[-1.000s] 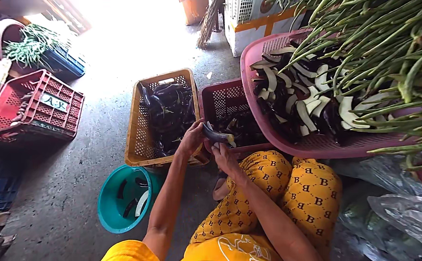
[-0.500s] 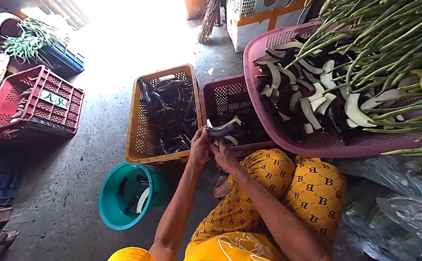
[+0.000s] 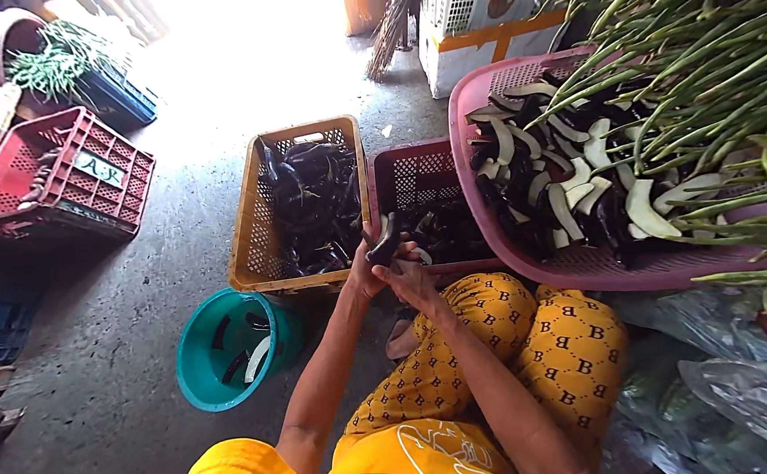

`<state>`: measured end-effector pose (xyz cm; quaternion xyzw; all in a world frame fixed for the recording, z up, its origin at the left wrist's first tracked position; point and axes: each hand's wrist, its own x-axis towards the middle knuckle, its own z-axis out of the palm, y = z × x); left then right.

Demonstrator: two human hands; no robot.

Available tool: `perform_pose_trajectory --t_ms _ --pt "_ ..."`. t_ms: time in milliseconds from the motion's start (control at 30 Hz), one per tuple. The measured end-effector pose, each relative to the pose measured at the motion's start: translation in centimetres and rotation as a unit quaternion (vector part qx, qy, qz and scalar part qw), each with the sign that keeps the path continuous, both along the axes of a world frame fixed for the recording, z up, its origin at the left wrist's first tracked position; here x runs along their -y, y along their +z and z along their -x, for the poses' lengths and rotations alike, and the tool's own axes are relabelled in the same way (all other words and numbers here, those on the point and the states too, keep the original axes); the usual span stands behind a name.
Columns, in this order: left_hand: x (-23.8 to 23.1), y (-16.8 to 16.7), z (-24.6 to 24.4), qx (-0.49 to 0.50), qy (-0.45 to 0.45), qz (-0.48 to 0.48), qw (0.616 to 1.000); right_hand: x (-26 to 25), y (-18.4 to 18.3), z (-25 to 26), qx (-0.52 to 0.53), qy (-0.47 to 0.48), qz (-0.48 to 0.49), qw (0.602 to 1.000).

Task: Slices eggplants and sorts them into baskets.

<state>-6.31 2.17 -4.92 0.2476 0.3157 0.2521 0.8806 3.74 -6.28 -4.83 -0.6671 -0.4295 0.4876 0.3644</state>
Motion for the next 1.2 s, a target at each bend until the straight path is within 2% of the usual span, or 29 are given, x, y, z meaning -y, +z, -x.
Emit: perform_pose_trajectory --t_ms 133,267,467,533,667,733,800,900,967,1000,1100,1200 --pt "0.3 -0.5 -0.8 -0.02 0.065 -0.004 0.998 0.4 0.8 0.4 0.091 -0.022 0.023 0.995" --pt "0.9 -0.4 -1.0 -0.015 0.09 -0.006 0.996 0.7 1.1 1.0 0.15 -0.045 0.036 0.987" --pt "0.6 -0.5 -0.7 0.018 0.099 0.045 0.994 1.2 0.5 1.6 0.207 -0.037 -0.018 0.977" --pt "0.4 -0.5 -0.6 0.023 0.127 0.021 0.991 1.3 0.4 1.6 0.245 -0.028 -0.032 0.969" --pt "-0.4 -0.6 -0.4 -0.027 0.22 -0.129 0.967 1.4 0.5 1.3 0.276 0.01 -0.051 0.96" --pt "-2.3 -1.3 0.6 -0.068 0.249 -0.128 0.958 2.0 0.3 2.0 0.291 0.043 -0.073 0.953" --pt "-3.3 -1.3 1.7 -0.105 0.204 -0.15 0.962 1.7 0.6 1.7 0.243 0.011 -0.082 0.967" --pt "-1.1 -0.5 3.4 -0.197 0.023 -0.283 0.938 0.0 0.4 -0.2 -0.005 -0.107 -0.085 0.991" --pt "0.2 0.0 4.3 -0.2 -0.06 -0.303 0.93 -1.1 0.1 -0.6 -0.203 -0.147 -0.087 0.964" --pt "0.7 0.1 4.5 -0.175 -0.081 -0.291 0.937 -1.2 0.2 -0.8 -0.266 -0.16 -0.087 0.947" --pt "1.4 -0.4 5.2 -0.092 -0.069 -0.215 0.97 -1.0 0.3 -1.1 -0.322 -0.183 -0.084 0.925" --pt "1.4 -0.8 5.5 -0.074 -0.031 -0.18 0.98 -1.0 0.5 -0.9 -0.324 -0.188 -0.062 0.925"
